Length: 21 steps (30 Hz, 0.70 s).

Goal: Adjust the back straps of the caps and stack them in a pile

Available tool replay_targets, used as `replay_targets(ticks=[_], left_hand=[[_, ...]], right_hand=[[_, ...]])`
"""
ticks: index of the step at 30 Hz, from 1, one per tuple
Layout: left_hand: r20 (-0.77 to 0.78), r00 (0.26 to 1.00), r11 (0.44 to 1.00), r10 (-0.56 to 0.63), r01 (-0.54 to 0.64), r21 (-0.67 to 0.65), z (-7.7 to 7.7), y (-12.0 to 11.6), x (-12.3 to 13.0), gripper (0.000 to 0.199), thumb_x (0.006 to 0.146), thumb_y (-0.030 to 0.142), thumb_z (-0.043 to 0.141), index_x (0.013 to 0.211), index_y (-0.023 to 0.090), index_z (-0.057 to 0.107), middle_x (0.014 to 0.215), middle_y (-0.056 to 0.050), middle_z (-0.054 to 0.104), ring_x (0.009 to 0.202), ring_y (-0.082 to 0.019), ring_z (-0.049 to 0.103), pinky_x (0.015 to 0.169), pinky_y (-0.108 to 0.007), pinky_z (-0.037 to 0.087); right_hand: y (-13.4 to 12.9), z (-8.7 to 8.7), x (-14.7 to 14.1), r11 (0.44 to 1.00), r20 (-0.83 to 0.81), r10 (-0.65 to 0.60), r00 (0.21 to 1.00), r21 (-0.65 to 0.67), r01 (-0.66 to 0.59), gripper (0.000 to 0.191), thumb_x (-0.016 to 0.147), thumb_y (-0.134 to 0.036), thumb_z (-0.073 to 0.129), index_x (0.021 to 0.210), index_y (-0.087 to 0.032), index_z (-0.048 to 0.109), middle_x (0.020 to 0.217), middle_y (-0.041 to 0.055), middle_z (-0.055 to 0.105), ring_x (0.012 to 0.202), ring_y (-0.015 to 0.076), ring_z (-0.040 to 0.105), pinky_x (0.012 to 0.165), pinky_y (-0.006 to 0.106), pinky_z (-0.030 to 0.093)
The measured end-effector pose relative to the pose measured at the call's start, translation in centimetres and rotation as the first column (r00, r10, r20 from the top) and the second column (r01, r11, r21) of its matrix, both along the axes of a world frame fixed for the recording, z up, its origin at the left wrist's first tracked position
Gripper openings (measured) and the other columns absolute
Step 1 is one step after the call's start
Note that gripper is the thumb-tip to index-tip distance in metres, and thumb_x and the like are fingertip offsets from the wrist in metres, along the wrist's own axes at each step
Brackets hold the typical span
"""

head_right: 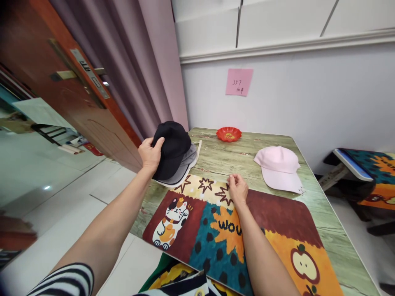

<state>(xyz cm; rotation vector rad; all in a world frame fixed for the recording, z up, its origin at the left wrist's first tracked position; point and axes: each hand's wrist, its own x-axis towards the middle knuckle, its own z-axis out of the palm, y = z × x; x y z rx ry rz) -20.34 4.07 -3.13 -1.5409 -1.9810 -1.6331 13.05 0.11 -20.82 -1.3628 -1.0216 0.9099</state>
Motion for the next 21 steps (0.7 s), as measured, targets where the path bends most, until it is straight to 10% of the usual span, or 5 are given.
replay_targets(ticks=[6,11,16,21], left_hand=[[0.070,0.965,0.957,-0.251,0.237,0.166,2.4,-3.0,6.5,0.028,0.083,0.046,0.070,0.088,0.018,0.072,0.089,-0.003,0.070,0.084,-0.019,0.063,0.080,-0.028,0.047],[0.274,0.892,0.928,-0.359,0.372,0.006,-3.0,-4.2,13.6,0.033,0.087,0.048,0.066,0.072,0.019,0.063,0.072,0.000,0.061,0.072,-0.016,0.055,0.072,-0.027,0.042],[0.287,0.885,0.900,-0.366,0.415,-0.132,-8.0,-5.4,18.4,0.027,0.086,0.044,0.069,0.075,0.019,0.064,0.078,-0.003,0.064,0.077,-0.019,0.057,0.077,-0.030,0.043],[0.384,0.807,0.838,-0.448,0.529,-0.135,-9.2,-5.4,17.7,0.030,0.088,0.049,0.065,0.086,0.020,0.070,0.097,-0.010,0.070,0.098,-0.023,0.063,0.093,-0.034,0.045]], right_hand=[[0.3,1.6,0.1,0.970,-0.348,0.243,0.905,0.080,-0.229,0.055,0.079,-0.071,0.066,0.107,-0.023,0.070,0.106,0.0097,0.076,0.090,0.0230,0.072,0.087,0.041,0.058],[-0.6,3.0,0.4,0.780,-0.695,0.581,0.424,0.325,-0.535,0.081,0.065,-0.080,0.072,0.127,-0.028,0.067,0.138,0.0099,0.065,0.132,0.0298,0.057,0.110,0.047,0.047],[-1.1,2.1,0.9,0.832,-0.809,0.470,0.354,0.271,-0.484,0.058,0.070,-0.060,0.081,0.116,-0.027,0.073,0.129,0.0071,0.072,0.140,0.0314,0.050,0.120,0.052,0.037],[-0.4,1.9,2.1,0.860,-0.896,0.341,0.283,0.176,-0.480,0.038,0.086,-0.053,0.065,0.110,-0.025,0.076,0.121,0.0061,0.075,0.136,0.0300,0.055,0.120,0.054,0.036]])
